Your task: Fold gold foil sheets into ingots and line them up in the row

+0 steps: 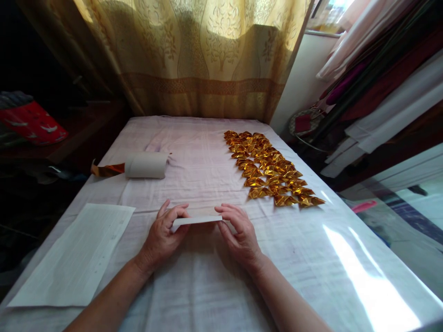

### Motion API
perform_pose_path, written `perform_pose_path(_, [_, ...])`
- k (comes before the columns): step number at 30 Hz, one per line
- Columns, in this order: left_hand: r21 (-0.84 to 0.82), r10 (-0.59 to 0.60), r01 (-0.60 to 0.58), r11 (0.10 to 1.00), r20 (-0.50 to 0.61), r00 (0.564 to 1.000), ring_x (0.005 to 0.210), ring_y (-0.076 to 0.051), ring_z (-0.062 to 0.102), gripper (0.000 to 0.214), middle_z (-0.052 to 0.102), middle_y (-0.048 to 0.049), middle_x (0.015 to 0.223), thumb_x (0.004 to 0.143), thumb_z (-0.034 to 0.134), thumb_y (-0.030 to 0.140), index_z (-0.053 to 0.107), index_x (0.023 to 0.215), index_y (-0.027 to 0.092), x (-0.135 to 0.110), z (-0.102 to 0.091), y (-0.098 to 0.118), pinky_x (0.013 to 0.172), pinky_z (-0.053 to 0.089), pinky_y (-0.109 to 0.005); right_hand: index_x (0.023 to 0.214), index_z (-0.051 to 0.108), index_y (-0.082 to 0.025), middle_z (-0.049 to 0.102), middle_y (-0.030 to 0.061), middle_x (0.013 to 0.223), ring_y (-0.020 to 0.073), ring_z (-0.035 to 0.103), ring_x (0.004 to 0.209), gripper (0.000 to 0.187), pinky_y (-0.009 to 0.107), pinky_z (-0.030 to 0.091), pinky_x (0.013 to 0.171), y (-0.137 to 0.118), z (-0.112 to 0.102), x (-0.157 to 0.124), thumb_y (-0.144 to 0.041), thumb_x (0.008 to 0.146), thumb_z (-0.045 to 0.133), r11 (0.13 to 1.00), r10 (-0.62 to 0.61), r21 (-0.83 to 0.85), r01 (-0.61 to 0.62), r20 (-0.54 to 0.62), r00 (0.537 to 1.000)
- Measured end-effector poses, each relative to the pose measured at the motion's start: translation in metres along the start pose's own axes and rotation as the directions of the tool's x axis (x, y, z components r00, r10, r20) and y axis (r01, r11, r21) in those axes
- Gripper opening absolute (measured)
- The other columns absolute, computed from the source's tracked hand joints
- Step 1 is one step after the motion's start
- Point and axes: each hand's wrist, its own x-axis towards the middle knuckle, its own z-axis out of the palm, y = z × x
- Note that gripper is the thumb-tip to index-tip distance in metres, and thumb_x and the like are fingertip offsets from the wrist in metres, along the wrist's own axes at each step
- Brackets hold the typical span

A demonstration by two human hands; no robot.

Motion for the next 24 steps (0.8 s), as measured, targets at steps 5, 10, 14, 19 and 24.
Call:
perform_pose_path(5, [-0.353, -0.296, 0.308, 0.883, 0.09, 0.951, 0.075, -0.019, 0.071, 0.031, 0.072, -0.0017, 0.084, 0.084, 0.06, 0.043, 0.057, 0.107, 0.022, -0.003, 0.006, 0.013, 0.07, 0.059, -0.032, 0.091, 0.067, -0.022, 0.073, 0.003, 0.079, 0.016, 0.067, 0.074, 0.016, 0.028, 0.052, 0.072, -0.006, -0.001, -0.001, -0.02, 0.093, 0.051, 1.0, 0.0, 0.003, 0.001, -0.088, 0.996])
perform_pose_path(10, [-0.558, -0.407, 0.447, 0.699, 0.203, 0.891, 0.08, -0.021, 0.072, 0.068, 0.073, -0.002, 0.087, 0.08, 0.067, 0.048, 0.043, 0.136, 0.019, -0.001, 0.015, 0.012, 0.074, 0.059, -0.034, 0.09, 0.068, -0.022, 0.073, 0.0025, 0.077, 0.0166, 0.067, 0.071, 0.014, 0.028, 0.051, 0.069, -0.001, 0.005, -0.003, -0.02, 0.09, 0.054, 0.999, 0.01, -0.039, -0.014, -0.101, 0.995])
perform_pose_path(14, [-0.578, -0.462, 0.474, 0.664, 0.181, 0.868, 0.08, -0.021, 0.072, 0.087, 0.072, -0.0018, 0.088, 0.078, 0.069, 0.052, 0.029, 0.149, 0.019, 0.0, 0.016, 0.006, 0.074, 0.058, -0.034, 0.082, 0.065, -0.022, 0.071, 0.0001, 0.072, 0.0156, 0.065, 0.067, 0.011, 0.029, 0.046, 0.067, 0.0, 0.008, -0.004, -0.017, 0.086, 0.055, 0.999, 0.007, -0.052, -0.01, -0.045, 0.999])
perform_pose_path(19, [-0.3, -0.405, 0.378, 0.876, -0.032, 0.914, 0.08, -0.019, 0.069, 0.071, 0.069, -0.0024, 0.096, 0.084, 0.063, 0.047, 0.038, 0.146, 0.022, 0.0, 0.012, 0.001, 0.07, 0.057, -0.031, 0.074, 0.061, -0.022, 0.069, -0.0006, 0.069, 0.0151, 0.063, 0.065, 0.012, 0.029, 0.043, 0.069, -0.004, 0.009, -0.004, -0.018, 0.083, 0.054, 0.998, 0.032, -0.046, -0.032, 0.015, 0.999])
perform_pose_path(24, [0.307, 0.172, -0.072, 0.949, -0.312, 0.934, 0.109, -0.024, 0.061, 0.033, 0.062, -0.0079, 0.118, 0.09, 0.063, 0.029, 0.057, 0.122, 0.023, -0.004, 0.006, 0.015, 0.094, 0.051, -0.039, 0.065, 0.058, -0.021, 0.062, -0.0028, 0.059, 0.0136, 0.058, 0.058, 0.019, 0.025, 0.041, 0.062, -0.004, 0.009, -0.003, -0.024, 0.084, 0.055, 0.974, 0.225, 0.024, -0.225, -0.013, 0.974])
